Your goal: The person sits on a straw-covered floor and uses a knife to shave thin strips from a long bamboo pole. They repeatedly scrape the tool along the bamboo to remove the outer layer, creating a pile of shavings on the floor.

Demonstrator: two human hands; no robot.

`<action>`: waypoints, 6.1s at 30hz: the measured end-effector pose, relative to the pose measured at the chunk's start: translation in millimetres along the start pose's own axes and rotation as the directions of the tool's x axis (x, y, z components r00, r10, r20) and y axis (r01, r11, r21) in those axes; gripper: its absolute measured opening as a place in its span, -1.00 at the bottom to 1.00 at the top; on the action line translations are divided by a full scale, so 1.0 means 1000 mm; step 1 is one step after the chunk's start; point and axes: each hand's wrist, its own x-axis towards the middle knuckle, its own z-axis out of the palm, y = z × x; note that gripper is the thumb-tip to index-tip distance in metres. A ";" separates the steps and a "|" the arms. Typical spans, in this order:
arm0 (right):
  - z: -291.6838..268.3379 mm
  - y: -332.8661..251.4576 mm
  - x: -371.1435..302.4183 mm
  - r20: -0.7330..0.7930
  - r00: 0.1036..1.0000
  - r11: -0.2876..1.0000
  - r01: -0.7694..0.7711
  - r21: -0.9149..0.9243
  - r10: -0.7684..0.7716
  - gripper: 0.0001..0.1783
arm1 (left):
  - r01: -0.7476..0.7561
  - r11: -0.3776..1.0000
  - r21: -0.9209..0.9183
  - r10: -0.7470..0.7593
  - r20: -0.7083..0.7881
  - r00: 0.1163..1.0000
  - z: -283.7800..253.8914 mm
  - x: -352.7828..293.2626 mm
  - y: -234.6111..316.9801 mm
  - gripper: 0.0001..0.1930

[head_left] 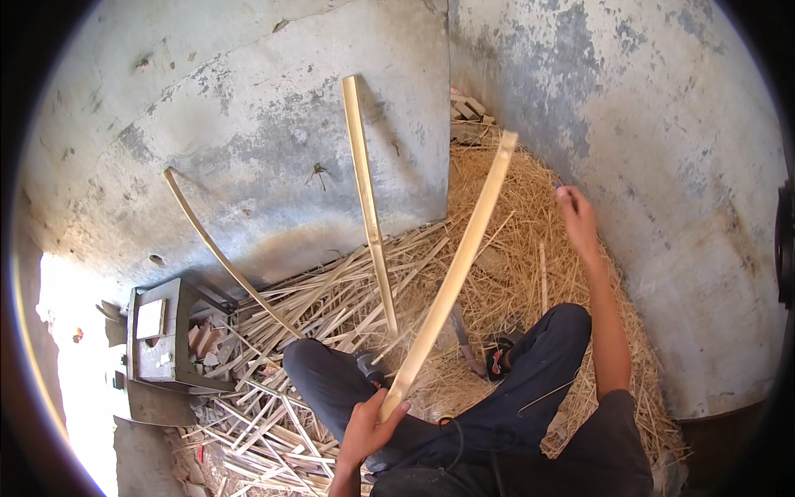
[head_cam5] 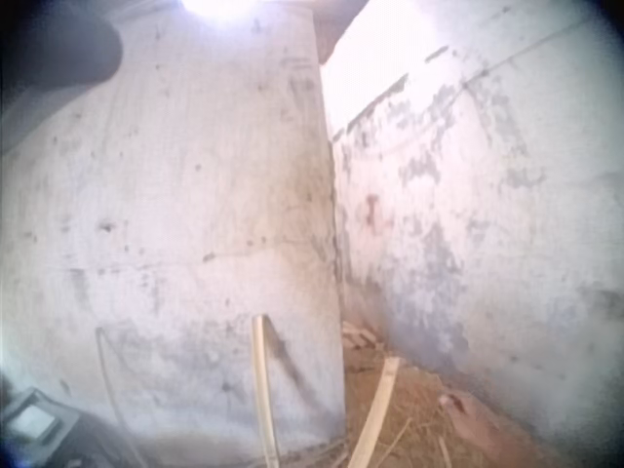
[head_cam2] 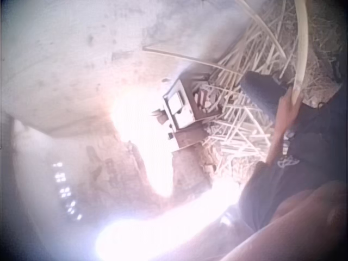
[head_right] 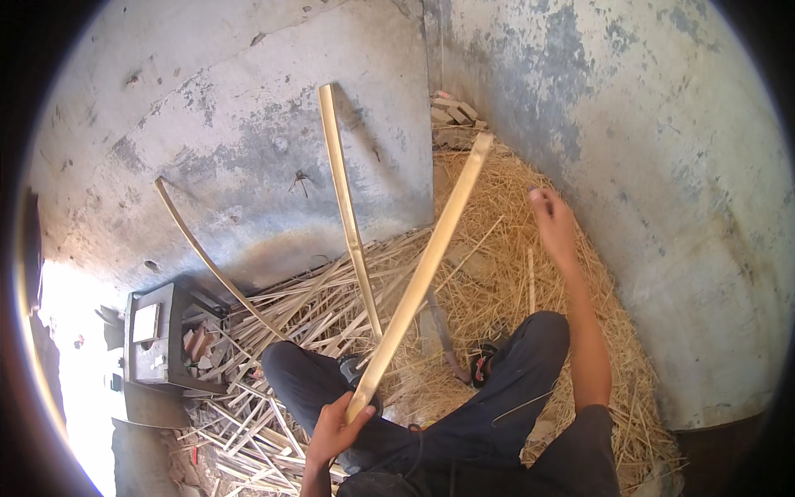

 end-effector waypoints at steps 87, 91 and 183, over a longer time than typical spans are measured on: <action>-0.150 0.126 -0.348 0.656 0.548 0.447 -0.828 0.338 0.519 -0.60 | 0.163 0.784 -0.599 -0.285 -0.114 0.952 -0.053 -0.034 -0.048 -0.60; -0.169 0.142 -0.352 0.605 0.700 0.439 -0.712 0.548 0.380 -0.70 | 0.149 0.785 -0.601 -0.280 -0.131 0.951 -0.053 -0.037 -0.046 -0.59; -0.036 0.196 -0.373 0.139 0.690 0.697 -0.717 0.001 0.710 -0.68 | 0.098 0.826 -0.555 -0.168 -0.077 0.983 -0.028 -0.019 -0.001 -0.63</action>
